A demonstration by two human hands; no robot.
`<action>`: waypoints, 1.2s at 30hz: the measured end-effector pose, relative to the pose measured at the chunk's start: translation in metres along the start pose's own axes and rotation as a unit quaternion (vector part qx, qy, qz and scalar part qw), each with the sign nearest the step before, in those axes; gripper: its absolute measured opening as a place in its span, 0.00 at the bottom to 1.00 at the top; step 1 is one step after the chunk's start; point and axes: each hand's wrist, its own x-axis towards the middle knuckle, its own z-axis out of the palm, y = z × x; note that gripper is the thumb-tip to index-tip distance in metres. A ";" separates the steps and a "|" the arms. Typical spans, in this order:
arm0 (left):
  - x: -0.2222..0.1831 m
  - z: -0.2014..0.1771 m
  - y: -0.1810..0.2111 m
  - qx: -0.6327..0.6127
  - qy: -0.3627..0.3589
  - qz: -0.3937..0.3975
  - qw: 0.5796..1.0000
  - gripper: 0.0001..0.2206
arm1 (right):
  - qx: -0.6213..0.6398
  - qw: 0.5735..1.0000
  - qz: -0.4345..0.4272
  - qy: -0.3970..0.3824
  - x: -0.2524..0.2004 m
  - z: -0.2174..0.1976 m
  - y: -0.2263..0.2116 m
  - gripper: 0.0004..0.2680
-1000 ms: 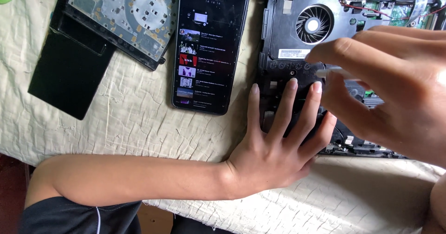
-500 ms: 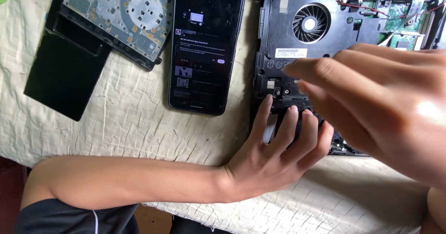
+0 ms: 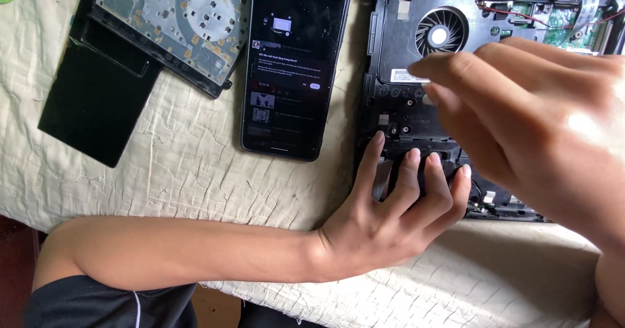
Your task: Adjusting and seating internal laptop cables and components using a small tool while following a video guide on a smartphone.
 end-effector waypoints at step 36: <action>-0.005 0.003 0.006 -0.009 0.018 -0.022 1.000 0.08 | 0.044 0.972 -0.207 0.102 0.045 0.047 -0.007 0.09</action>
